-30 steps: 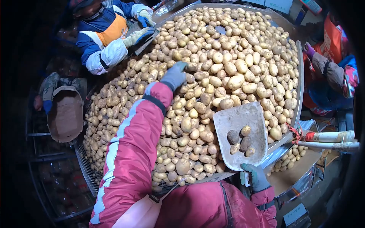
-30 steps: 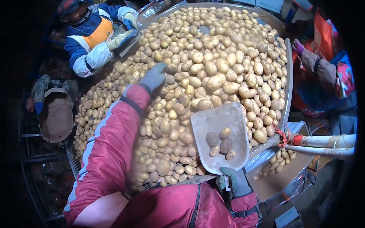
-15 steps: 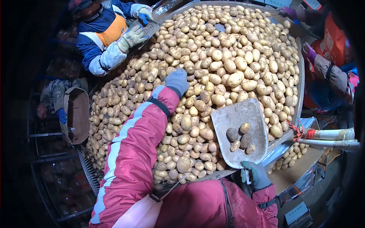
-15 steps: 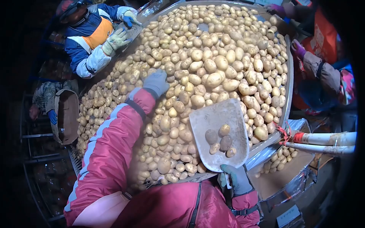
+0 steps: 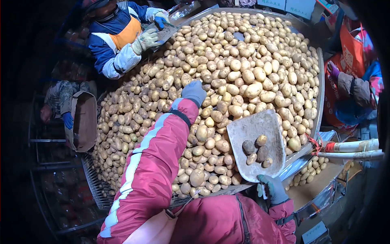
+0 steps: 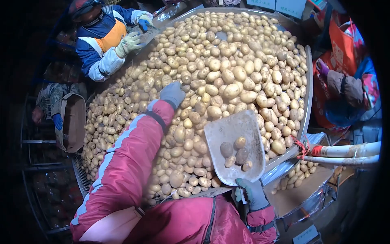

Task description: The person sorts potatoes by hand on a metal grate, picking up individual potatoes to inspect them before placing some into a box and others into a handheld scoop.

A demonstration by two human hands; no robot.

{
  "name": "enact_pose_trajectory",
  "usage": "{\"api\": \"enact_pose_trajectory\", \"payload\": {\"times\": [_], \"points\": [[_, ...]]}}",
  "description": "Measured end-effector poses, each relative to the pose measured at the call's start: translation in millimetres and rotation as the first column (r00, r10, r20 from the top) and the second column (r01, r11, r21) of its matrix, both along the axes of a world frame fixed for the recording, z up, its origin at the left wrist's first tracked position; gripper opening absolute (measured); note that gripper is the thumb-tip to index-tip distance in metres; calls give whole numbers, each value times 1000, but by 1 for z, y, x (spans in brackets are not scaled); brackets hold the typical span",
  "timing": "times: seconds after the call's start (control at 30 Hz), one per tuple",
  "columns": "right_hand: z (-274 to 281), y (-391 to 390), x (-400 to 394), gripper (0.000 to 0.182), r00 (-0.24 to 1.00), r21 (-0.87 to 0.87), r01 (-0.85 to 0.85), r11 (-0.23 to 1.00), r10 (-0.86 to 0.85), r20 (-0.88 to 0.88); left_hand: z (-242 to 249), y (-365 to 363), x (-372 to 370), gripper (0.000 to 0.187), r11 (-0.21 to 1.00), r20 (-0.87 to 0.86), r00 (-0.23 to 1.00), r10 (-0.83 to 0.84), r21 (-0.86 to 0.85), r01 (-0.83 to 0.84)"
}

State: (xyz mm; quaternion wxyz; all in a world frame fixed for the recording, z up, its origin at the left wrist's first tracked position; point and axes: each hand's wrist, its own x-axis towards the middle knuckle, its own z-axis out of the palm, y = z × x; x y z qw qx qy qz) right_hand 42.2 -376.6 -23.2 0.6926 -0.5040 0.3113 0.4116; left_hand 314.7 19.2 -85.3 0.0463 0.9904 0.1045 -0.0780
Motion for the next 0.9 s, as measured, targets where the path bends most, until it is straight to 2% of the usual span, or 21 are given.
{"api": "enact_pose_trajectory", "payload": {"times": [0.07, 0.13, 0.17, 0.2, 0.23, 0.27, 0.3, 0.33, 0.37, 0.4, 0.47, 0.5, 0.53, 0.57, 0.63, 0.67, 0.73, 0.83, 0.9], "points": [[0, 1, -1, 17, 1000, -3, 17, 1000, -17, -8, 2, 2, -3, 33, 998, 48, 999, 21, -53, -18], [-1, 1, -4, 18, 999, -2, 35, 999, -35, -19, 12, 12, -7, 29, 935, 73, 990, 123, -343, -91], [-2, 0, -5, 18, 1000, -15, 29, 999, -29, -12, 18, 16, -9, 29, 851, 37, 983, 181, -507, -138], [-3, 0, -5, 19, 1000, -27, 20, 999, -20, -7, 21, 16, -13, 29, 851, 39, 982, 185, -506, -140], [-1, 1, -5, 19, 1000, -23, 10, 1000, -10, -6, 49, 0, -27, 30, 669, -20, 968, 249, -719, -187], [3, 3, -3, 19, 1000, 13, 30, 999, -30, 1, 68, -11, -40, 32, 434, -90, 950, 298, -874, -219], [5, 5, -1, 20, 999, 48, 47, 998, -47, 6, 69, -16, -50, 36, 457, -26, 993, 119, -886, -78], [5, 8, 1, 20, 1000, 50, 29, 998, -29, 7, 71, -21, -62, 39, 452, 39, 997, -62, -890, 63], [4, 9, 3, 20, 1000, 19, 20, 1000, -20, -5, 110, -39, -79, 43, 527, -118, 990, -77, -847, -60], [2, 10, 5, 21, 1000, -12, 15, 1000, -15, -17, 117, -33, -85, 45, 505, -155, 986, -64, -857, -102], [-3, 11, 8, 21, 1000, -26, -12, 1000, 12, -9, 92, 19, -74, 49, 581, 53, 993, 109, -813, -21], [-4, 12, 9, 22, 1000, -39, -29, 999, 28, -6, 88, 56, -64, 49, 701, 157, 973, 169, -713, -7], [-3, 13, 10, 22, 999, -38, -33, 999, 33, -4, 108, 74, -64, 47, 830, 256, 930, 262, -552, -81], [-2, 15, 10, 22, 1000, -41, -15, 999, 14, -12, 102, 114, -59, 48, 827, 326, 905, 273, -561, -47], [-3, 19, 10, 23, 1000, -44, 4, 999, -5, -26, 89, 185, -51, 47, 955, 379, 892, 247, -249, -159], [-5, 20, 10, 23, 999, -48, 3, 999, -4, -33, 86, 204, -47, 47, 955, 375, 893, 249, -250, -162], [-4, 23, 11, 23, 999, -60, 0, 998, -2, -48, 83, 227, -43, 46, 964, 140, 955, 262, -79, -253], [10, 30, 23, 24, 1000, -24, -18, 1000, 18, -2, 75, 242, -39, 44, 952, 95, 956, 279, -156, -262], [16, 33, 32, 29, 992, -37, -124, 992, 124, 9, 71, 246, -39, 43, 951, 108, 952, 287, -156, -268]]}}
